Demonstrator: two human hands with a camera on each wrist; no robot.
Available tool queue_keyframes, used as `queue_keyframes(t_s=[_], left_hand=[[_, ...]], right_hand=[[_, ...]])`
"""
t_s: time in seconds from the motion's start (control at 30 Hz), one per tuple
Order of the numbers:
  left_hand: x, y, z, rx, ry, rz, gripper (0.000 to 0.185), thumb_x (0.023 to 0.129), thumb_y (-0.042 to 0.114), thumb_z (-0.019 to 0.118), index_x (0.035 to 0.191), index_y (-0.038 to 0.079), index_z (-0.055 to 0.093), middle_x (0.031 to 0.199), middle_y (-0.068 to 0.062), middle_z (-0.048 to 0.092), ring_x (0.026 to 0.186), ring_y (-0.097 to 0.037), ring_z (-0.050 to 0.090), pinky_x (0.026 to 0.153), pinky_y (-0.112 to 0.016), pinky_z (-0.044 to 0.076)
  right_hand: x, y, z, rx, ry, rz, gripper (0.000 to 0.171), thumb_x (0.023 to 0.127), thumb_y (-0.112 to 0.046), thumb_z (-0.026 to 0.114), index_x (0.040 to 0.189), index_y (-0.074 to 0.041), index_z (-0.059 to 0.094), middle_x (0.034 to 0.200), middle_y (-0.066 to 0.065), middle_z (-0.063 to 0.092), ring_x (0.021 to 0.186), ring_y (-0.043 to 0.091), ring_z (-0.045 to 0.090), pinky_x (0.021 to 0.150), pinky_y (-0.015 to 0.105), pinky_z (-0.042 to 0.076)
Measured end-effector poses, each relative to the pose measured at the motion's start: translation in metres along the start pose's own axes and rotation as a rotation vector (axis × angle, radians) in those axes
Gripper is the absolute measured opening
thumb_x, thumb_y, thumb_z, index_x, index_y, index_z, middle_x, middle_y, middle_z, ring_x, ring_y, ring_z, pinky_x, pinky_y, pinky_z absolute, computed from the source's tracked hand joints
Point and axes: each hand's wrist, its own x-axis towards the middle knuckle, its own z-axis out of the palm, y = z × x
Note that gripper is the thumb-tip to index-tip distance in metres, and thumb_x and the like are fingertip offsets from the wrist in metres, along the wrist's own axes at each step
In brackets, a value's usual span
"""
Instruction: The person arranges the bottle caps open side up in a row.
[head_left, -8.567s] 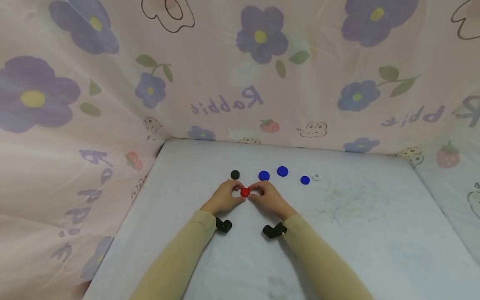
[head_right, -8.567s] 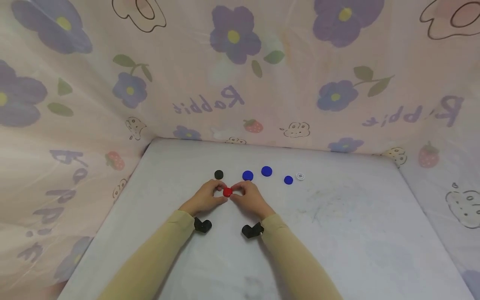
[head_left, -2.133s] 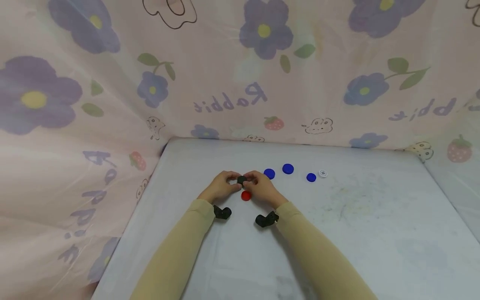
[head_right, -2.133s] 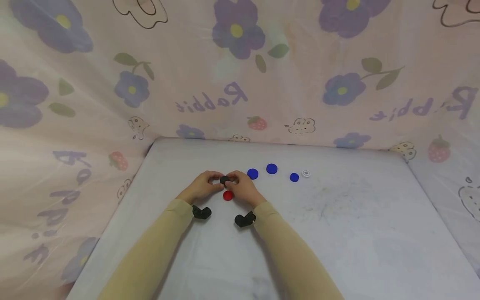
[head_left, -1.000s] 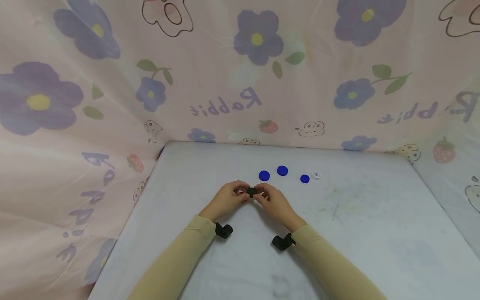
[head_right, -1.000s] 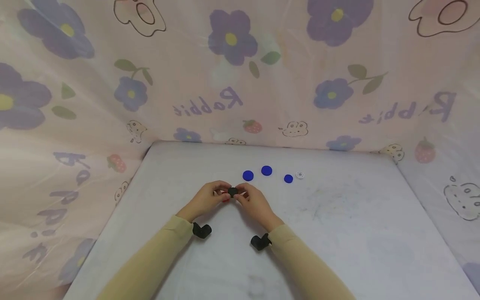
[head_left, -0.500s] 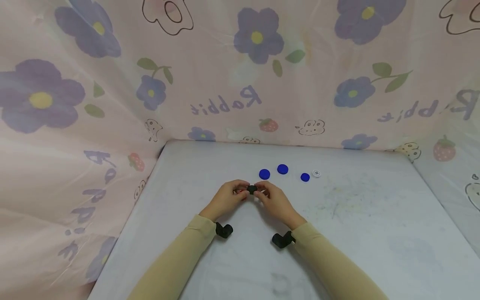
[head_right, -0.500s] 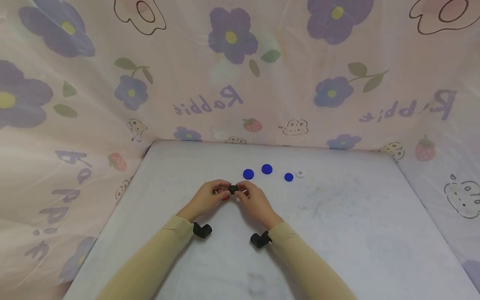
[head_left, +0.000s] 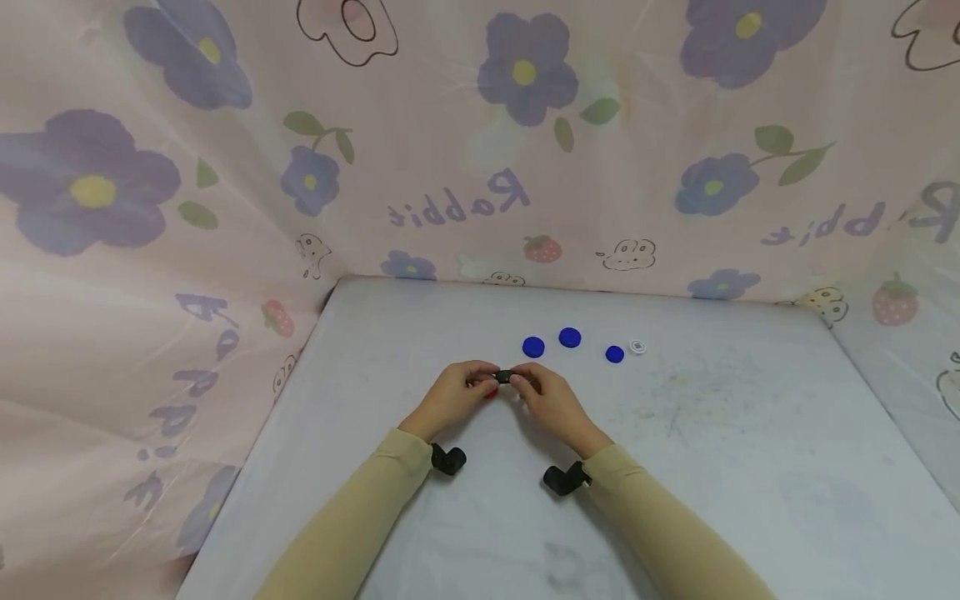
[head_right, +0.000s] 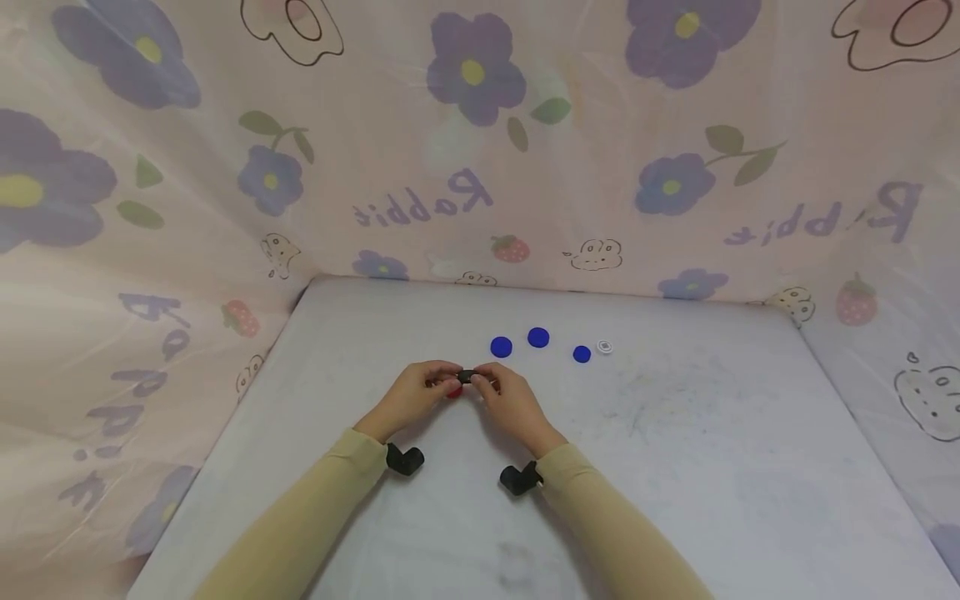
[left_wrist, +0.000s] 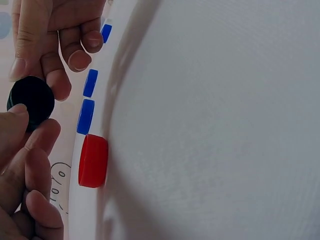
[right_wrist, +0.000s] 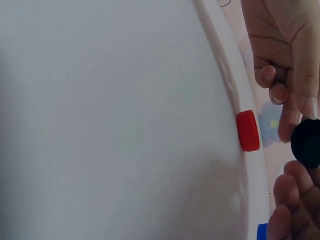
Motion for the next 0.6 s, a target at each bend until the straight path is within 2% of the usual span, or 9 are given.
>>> queue_keyframes(t_s=[0.3,0.6], left_hand=[[0.0023,-0.0002,0.0006,0.01,0.008,0.006,0.027,0.097,0.025,0.062,0.121,0.013,0.066,0.096,-0.001,0.07,0.085,-0.013,0.061,0.08,-0.033,0.047],[0.0041,0.0004,0.0017,0.039,0.028,-0.008,0.027,0.096,0.032,0.062,0.119,0.02,0.067,0.104,0.011,0.066,0.089,-0.012,0.058,0.079,-0.034,0.047]], right_hand=[[-0.0007,0.0017,-0.0015,0.023,0.033,0.012,0.026,0.101,-0.033,0.051,0.114,-0.014,0.064,0.095,0.007,0.067,0.076,0.017,0.058,0.063,0.034,0.048],[-0.0002,0.0039,-0.0036,0.03,0.04,0.005,0.023,0.101,-0.03,0.052,0.109,-0.014,0.065,0.095,0.007,0.067,0.076,0.018,0.057,0.063,0.035,0.048]])
